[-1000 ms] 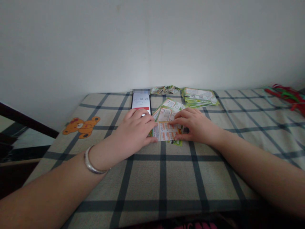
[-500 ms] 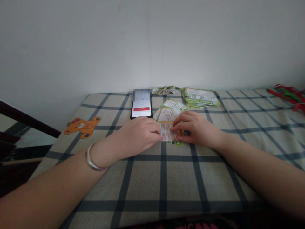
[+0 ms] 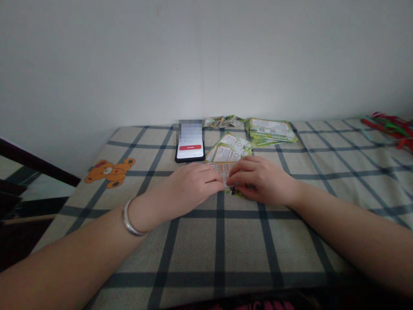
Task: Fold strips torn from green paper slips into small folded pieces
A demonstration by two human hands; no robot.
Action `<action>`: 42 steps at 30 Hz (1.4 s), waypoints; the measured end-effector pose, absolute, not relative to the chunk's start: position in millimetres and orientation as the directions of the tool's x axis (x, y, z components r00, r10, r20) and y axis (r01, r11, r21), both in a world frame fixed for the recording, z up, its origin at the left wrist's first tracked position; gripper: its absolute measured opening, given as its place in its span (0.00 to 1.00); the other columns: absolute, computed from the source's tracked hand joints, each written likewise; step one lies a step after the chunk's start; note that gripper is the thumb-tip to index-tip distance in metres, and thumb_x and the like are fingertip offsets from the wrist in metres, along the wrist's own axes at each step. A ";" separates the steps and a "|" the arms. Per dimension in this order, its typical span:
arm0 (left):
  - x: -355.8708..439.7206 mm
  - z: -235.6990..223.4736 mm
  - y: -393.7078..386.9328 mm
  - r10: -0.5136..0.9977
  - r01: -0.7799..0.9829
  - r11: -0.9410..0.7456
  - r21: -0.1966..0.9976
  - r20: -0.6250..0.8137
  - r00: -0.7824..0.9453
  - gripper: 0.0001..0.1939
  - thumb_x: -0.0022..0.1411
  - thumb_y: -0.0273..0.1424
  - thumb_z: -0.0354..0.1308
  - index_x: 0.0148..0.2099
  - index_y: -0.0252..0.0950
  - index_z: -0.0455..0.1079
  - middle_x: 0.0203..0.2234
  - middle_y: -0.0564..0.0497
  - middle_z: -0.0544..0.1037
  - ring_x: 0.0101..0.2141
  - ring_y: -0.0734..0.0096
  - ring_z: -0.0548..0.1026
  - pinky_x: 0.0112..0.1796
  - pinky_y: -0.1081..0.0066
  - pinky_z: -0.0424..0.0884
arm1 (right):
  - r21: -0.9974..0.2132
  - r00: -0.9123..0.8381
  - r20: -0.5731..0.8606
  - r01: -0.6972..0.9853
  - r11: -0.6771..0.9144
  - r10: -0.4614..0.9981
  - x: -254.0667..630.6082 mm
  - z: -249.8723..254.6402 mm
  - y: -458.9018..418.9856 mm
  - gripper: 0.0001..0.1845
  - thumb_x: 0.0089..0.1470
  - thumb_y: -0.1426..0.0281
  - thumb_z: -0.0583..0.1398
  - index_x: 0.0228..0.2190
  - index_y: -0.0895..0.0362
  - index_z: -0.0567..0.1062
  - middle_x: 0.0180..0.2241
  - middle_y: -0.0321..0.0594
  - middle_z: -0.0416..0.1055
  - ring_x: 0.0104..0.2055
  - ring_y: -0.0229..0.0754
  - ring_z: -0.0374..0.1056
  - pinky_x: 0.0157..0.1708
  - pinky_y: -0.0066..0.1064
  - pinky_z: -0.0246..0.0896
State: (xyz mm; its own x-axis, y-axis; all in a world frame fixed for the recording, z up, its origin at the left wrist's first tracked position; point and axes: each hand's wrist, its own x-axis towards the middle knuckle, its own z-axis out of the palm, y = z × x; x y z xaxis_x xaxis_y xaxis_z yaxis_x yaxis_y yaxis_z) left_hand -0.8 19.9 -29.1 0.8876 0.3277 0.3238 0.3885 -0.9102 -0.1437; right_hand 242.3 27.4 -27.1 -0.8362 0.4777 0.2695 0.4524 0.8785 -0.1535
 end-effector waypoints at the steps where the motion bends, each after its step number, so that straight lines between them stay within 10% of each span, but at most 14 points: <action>1: -0.3 -30.0 19.8 0.340 0.402 -0.904 -0.144 0.329 0.881 0.09 0.67 0.26 0.51 0.42 0.34 0.73 0.37 0.48 0.78 0.40 0.65 0.74 0.43 0.62 0.72 | -0.148 -0.836 0.276 0.451 0.880 0.475 241.5 -27.8 27.4 0.13 0.57 0.72 0.57 0.43 0.53 0.77 0.43 0.40 0.73 0.44 0.43 0.65 0.45 0.35 0.59; 42: -4.7 -16.6 17.9 0.345 0.400 -0.882 -0.248 0.240 0.908 0.09 0.65 0.26 0.54 0.46 0.37 0.73 0.39 0.50 0.78 0.40 0.64 0.73 0.40 0.64 0.68 | 0.047 -0.892 0.130 0.442 0.896 0.433 242.6 -9.8 20.4 0.15 0.56 0.73 0.56 0.45 0.52 0.76 0.42 0.39 0.74 0.43 0.44 0.67 0.41 0.36 0.60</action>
State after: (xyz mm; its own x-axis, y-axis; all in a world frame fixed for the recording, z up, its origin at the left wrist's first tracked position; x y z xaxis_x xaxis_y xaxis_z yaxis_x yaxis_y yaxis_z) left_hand -4.7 17.9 -16.6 0.9076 0.3447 0.2397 0.4005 -0.8821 -0.2482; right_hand 242.6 20.4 -9.8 -0.8918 0.4332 0.1302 0.4421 0.8957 0.0473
